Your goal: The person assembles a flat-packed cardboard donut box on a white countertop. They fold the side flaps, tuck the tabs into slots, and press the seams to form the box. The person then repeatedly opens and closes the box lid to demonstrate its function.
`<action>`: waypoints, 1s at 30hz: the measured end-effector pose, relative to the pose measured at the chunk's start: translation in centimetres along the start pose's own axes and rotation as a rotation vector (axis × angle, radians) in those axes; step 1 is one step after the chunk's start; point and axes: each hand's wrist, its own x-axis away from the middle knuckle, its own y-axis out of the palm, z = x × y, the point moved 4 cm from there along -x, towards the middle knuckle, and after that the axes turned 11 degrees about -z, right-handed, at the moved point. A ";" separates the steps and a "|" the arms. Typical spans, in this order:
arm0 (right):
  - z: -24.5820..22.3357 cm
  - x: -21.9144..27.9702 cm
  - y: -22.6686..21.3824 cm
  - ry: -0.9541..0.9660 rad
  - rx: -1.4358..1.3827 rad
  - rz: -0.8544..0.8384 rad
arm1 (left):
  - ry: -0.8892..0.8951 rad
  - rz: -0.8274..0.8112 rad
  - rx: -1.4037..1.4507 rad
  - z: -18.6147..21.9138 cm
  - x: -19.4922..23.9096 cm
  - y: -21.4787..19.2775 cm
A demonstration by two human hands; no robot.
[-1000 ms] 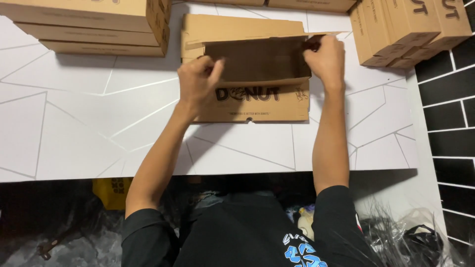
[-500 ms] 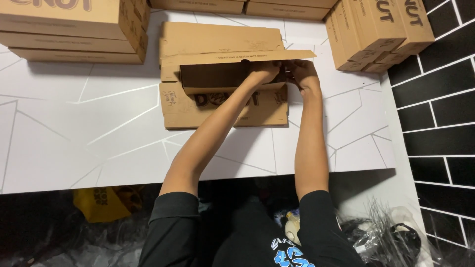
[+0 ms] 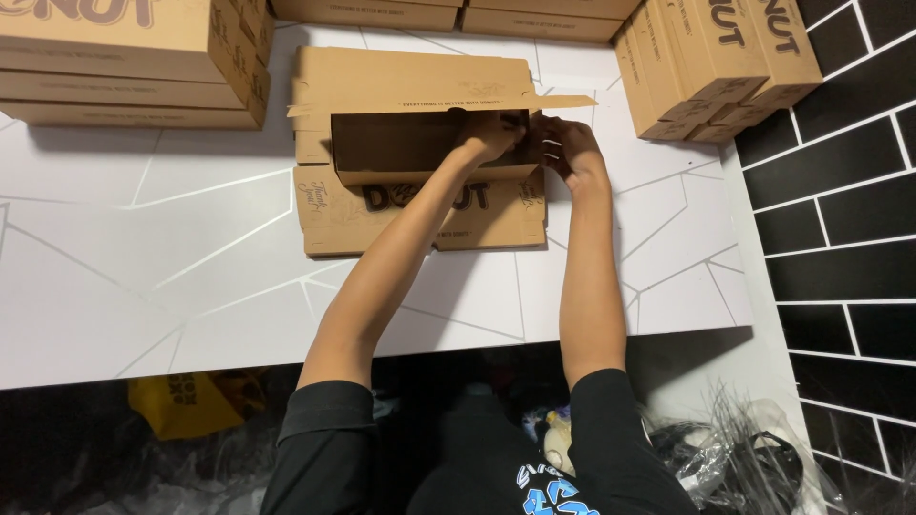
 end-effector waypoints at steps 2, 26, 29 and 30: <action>-0.1 0.1 0.2 0.009 -0.018 -0.004 | 0.030 -0.013 0.042 -0.9 -1.1 0.4; -0.1 0.7 0.6 -0.007 -0.001 -0.062 | 0.041 0.042 0.077 -1.3 -2.5 0.4; 0.8 -0.2 0.0 -0.032 0.032 -0.047 | 0.062 0.039 0.121 -1.4 -2.9 0.4; 0.9 -0.3 0.0 -0.045 0.047 -0.036 | 0.051 0.026 0.096 -1.2 -2.6 0.4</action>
